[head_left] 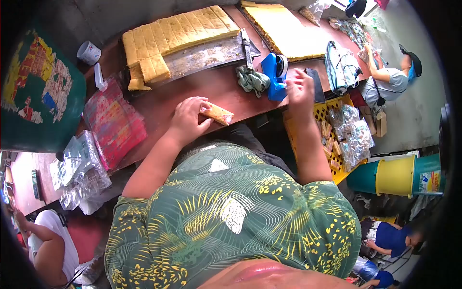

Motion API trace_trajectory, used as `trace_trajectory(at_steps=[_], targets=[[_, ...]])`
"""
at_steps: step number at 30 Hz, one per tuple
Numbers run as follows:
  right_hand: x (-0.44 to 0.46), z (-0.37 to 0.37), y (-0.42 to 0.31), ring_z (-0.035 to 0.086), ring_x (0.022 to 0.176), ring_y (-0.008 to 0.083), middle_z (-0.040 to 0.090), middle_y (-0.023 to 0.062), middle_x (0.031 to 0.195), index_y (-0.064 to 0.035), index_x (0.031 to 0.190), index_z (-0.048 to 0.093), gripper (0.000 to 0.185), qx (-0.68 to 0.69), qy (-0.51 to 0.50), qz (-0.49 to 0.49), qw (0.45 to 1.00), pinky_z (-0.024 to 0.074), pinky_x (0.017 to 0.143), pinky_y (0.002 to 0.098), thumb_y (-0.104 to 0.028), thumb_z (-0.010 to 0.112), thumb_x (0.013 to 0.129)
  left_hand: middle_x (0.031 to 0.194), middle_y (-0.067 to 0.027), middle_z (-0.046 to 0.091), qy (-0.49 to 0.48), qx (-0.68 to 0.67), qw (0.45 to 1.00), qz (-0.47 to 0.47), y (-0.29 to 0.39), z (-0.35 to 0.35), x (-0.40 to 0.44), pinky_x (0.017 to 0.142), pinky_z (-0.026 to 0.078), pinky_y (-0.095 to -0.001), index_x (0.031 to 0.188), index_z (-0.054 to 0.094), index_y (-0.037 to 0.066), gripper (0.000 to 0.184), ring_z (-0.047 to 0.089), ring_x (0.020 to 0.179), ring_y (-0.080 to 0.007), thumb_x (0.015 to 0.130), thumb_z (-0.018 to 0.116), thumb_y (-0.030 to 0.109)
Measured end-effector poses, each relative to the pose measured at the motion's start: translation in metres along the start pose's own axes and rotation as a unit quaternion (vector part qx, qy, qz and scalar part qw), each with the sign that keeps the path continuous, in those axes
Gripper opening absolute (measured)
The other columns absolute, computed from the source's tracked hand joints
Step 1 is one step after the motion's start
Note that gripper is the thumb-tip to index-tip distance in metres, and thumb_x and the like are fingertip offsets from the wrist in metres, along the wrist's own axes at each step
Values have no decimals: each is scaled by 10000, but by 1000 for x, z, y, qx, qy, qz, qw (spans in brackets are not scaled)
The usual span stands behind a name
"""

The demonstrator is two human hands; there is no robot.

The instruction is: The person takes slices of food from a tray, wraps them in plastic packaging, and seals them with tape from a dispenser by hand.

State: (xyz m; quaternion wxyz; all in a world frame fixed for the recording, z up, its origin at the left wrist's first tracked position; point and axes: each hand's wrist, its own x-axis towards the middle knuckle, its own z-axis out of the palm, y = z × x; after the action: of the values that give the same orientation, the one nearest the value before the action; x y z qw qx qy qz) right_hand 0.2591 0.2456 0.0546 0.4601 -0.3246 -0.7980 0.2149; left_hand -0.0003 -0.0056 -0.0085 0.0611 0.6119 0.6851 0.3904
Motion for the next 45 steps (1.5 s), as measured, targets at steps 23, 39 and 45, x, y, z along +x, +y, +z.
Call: trace_trajectory(at_steps=[23,39,45], targets=[[-6,-10,-15,650,833,381,673,203,869,8,890,727,294,-107,-163,60,979,509,778,441,-271,690,974,1121,-90,633,89,-88,985,117,7,-6,-12,863,576,-388,1114,678,96,386,672,995,-276,793,878,175],[-27,-14,57,524,630,121,630,50,678,16,757,663,350,17,-134,182,974,437,604,331,-251,744,970,1117,-127,645,85,-117,985,90,9,-8,-10,877,566,-395,1090,693,75,382,666,1013,-296,772,888,155],[-47,-18,81,512,699,109,580,28,727,6,822,612,324,-74,-131,211,966,457,652,311,-246,758,963,1118,-131,645,86,-111,986,86,7,-6,-10,884,564,-393,1097,691,77,384,665,1013,-300,776,886,155]])
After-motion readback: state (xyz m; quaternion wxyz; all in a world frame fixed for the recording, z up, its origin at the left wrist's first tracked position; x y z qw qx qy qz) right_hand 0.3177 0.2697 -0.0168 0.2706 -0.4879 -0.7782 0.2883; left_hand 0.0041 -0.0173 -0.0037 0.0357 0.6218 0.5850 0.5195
